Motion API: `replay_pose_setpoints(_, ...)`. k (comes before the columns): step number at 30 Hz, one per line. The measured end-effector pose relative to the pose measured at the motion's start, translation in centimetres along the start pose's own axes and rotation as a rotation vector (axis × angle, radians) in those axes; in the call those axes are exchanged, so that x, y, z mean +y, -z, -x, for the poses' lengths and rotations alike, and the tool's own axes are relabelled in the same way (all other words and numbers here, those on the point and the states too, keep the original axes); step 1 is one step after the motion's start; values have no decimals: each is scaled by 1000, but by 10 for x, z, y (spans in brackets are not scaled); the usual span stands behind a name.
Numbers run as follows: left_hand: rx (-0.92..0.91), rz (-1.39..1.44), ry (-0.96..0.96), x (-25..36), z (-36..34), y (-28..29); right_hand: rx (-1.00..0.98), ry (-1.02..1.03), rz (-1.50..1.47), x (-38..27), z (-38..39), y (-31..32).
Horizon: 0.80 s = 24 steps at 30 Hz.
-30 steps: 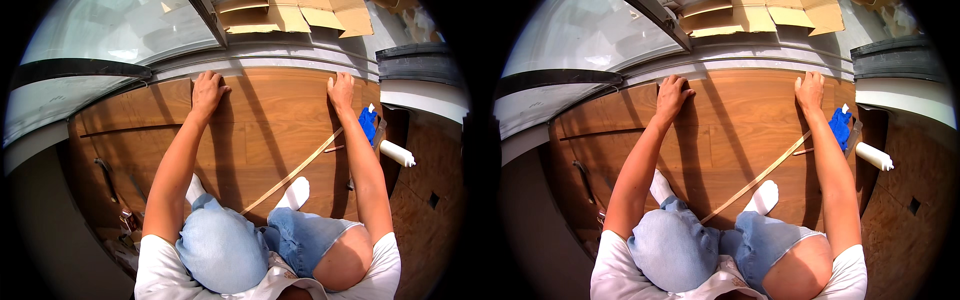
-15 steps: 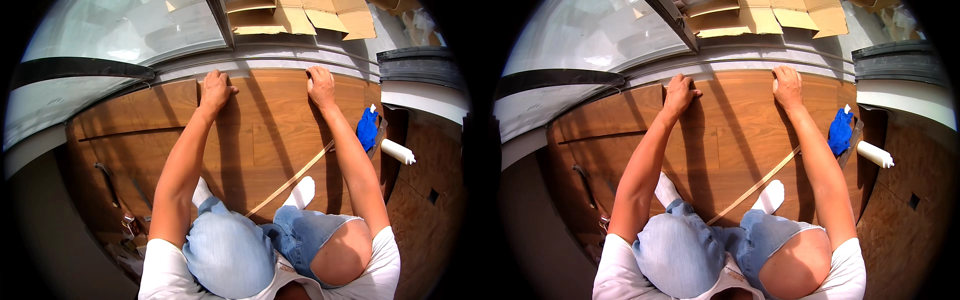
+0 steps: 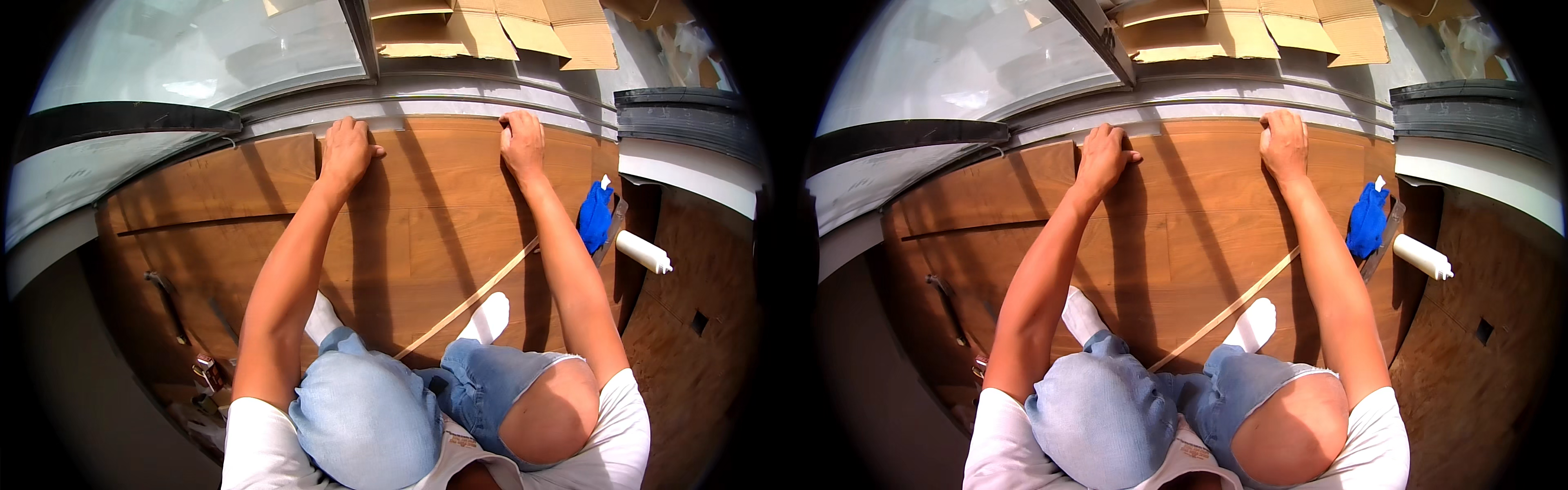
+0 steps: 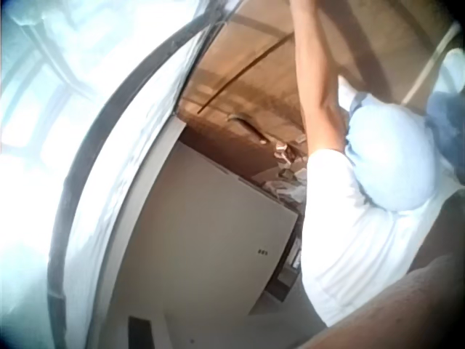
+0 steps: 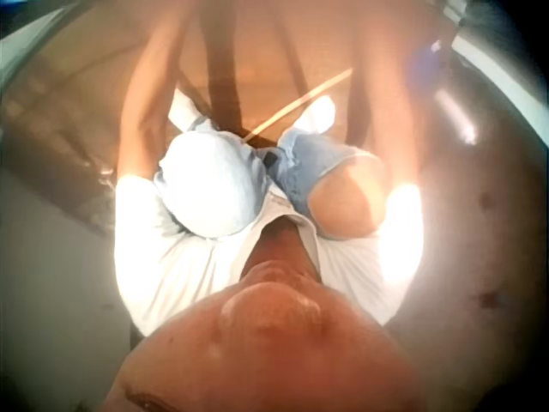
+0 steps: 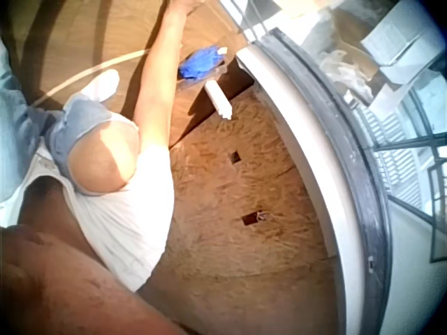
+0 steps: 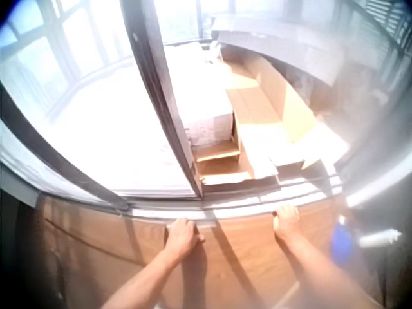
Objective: The person measures a laminate plank with a square and pencil, cuts it using a table saw, and then fits it onto the floor. They apply glue to a thin wooden strip and position it against the floor near a window.
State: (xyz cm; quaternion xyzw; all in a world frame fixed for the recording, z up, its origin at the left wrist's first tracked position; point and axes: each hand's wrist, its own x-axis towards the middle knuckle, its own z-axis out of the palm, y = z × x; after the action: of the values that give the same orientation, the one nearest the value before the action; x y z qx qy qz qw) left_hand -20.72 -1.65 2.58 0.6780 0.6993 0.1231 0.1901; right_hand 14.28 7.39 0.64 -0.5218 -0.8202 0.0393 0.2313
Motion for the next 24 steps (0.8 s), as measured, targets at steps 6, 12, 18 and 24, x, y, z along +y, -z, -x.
replay_pose_setpoints(6, 54, 45, -2, 3, 8, 3, 87, -23, 20, -8, 8, -8)
replay_pose_setpoints(12, 169, -13, -171, 1, 24, 4, 101, -34, -18, -8, 12, -9)
replay_pose_setpoints(18, 44, -117, -152, 1, 21, 9, 110, -28, -16, -7, 11, -8)
replay_pose_setpoints(24, 49, -204, -173, -10, 22, 20, 89, -47, -26, -8, 11, -4)
